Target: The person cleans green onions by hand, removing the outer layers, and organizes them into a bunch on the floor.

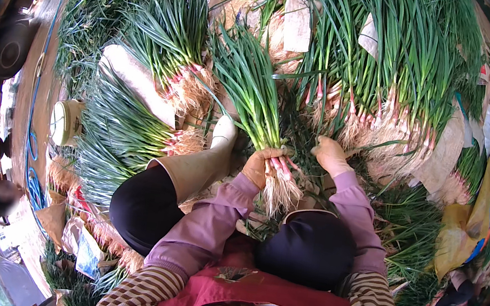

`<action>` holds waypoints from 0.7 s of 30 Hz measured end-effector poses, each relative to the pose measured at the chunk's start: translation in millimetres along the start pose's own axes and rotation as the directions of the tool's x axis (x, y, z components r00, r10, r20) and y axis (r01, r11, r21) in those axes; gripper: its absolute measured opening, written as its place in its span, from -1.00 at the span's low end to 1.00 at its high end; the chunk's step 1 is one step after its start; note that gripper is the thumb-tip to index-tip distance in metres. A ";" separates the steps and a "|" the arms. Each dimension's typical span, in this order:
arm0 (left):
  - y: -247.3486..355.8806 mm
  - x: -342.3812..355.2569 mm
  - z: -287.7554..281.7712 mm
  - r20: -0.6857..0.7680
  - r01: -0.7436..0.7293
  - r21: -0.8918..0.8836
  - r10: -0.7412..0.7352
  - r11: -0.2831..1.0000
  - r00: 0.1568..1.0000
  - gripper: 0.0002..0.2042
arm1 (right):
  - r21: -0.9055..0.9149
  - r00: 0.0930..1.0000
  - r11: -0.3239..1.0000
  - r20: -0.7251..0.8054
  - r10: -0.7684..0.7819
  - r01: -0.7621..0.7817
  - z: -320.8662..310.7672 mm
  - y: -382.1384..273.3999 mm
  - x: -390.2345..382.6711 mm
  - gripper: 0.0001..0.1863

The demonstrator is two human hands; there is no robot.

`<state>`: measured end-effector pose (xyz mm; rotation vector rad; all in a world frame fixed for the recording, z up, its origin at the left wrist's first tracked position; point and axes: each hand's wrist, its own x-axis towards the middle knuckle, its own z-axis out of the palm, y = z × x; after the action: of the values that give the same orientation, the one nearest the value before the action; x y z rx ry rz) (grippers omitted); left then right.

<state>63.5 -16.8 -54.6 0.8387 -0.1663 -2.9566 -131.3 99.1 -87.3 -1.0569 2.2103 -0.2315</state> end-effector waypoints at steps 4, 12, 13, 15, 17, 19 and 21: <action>-0.8 -1.5 -19.5 -0.068 -0.057 0.147 0.067 0.988 0.995 -0.82 | 0.741 0.913 0.666 0.208 -0.351 0.087 -50.0 -55.1 -17.9 -0.22; 15.9 -6.4 -2.0 -0.206 -0.039 0.219 0.085 0.975 0.975 -0.88 | 0.395 0.876 0.798 -0.042 -0.480 0.456 -26.2 -54.1 -29.1 -0.79; 22.9 -10.7 -1.8 -0.194 -0.057 0.237 0.104 0.970 0.976 -0.88 | 0.400 0.957 0.870 -0.110 -0.268 0.290 -25.7 -46.6 -28.6 -0.80; 23.9 -10.4 5.0 -0.228 -0.249 0.173 0.285 0.953 0.931 -0.83 | 0.276 0.974 0.961 -0.224 0.026 0.038 -12.3 -13.4 -24.2 -0.81; 44.6 -27.1 43.6 -0.115 -0.267 0.155 0.286 0.951 0.951 -0.78 | -0.330 0.996 0.941 -0.013 0.083 -0.083 0.6 19.5 -31.3 -0.71; 67.6 -35.7 39.2 0.049 -0.357 0.101 0.354 0.929 0.934 -0.75 | -0.304 0.950 0.951 0.278 0.141 -0.053 -13.1 19.5 -43.1 -0.58; 60.0 -43.2 98.0 -0.012 -0.585 0.045 0.586 0.810 0.810 -0.77 | -0.013 0.913 0.992 0.389 0.121 -0.126 -58.7 6.2 -51.8 -0.52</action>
<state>50.5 -63.9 58.1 0.6704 -0.4035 -2.3609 -149.3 134.7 -19.7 -0.8649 1.9013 0.0230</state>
